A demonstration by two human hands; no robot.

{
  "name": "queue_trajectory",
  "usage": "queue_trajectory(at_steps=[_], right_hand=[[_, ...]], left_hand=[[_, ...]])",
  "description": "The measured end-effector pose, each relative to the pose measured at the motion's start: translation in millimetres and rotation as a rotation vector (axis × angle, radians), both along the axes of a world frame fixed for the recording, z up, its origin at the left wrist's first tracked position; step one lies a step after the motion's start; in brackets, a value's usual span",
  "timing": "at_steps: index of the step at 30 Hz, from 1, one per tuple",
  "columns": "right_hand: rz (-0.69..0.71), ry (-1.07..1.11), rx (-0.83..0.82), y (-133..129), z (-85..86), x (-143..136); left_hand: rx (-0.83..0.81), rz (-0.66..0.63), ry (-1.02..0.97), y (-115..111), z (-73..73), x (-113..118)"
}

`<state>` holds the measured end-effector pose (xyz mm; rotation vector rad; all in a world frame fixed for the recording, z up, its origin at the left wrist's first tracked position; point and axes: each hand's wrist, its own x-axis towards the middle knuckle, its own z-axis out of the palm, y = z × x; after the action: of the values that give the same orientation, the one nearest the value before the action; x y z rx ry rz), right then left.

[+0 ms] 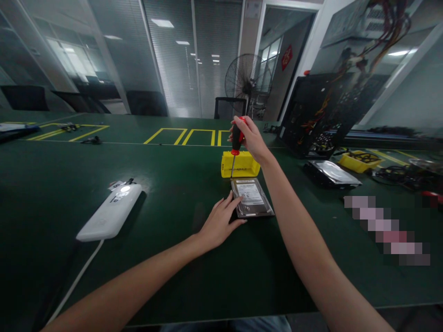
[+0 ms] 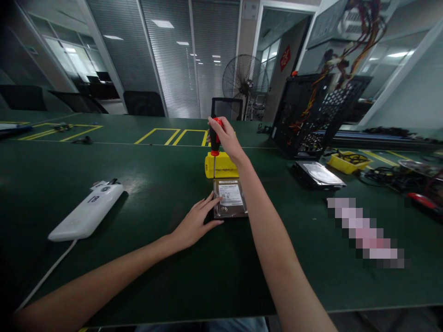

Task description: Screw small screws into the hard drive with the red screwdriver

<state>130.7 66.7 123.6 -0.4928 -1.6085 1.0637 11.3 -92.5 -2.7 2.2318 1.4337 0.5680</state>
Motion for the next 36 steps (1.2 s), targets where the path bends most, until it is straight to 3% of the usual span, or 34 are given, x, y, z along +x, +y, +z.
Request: queue_trajectory(at_steps=[17, 24, 36], right_hand=[[0.010, -0.068, -0.021, -0.2, -1.0, -0.4], [-0.046, -0.036, -0.024, -5.5, 0.9, -0.7], [0.020, -0.029, -0.054, -5.0, 1.6, -2.1]], left_hand=[[-0.010, -0.006, -0.004, 1.0, -0.6, 0.2], [-0.038, 0.011, -0.004, -0.2, 1.5, 0.3], [0.014, -0.014, -0.003, 0.5, 0.9, 1.7]])
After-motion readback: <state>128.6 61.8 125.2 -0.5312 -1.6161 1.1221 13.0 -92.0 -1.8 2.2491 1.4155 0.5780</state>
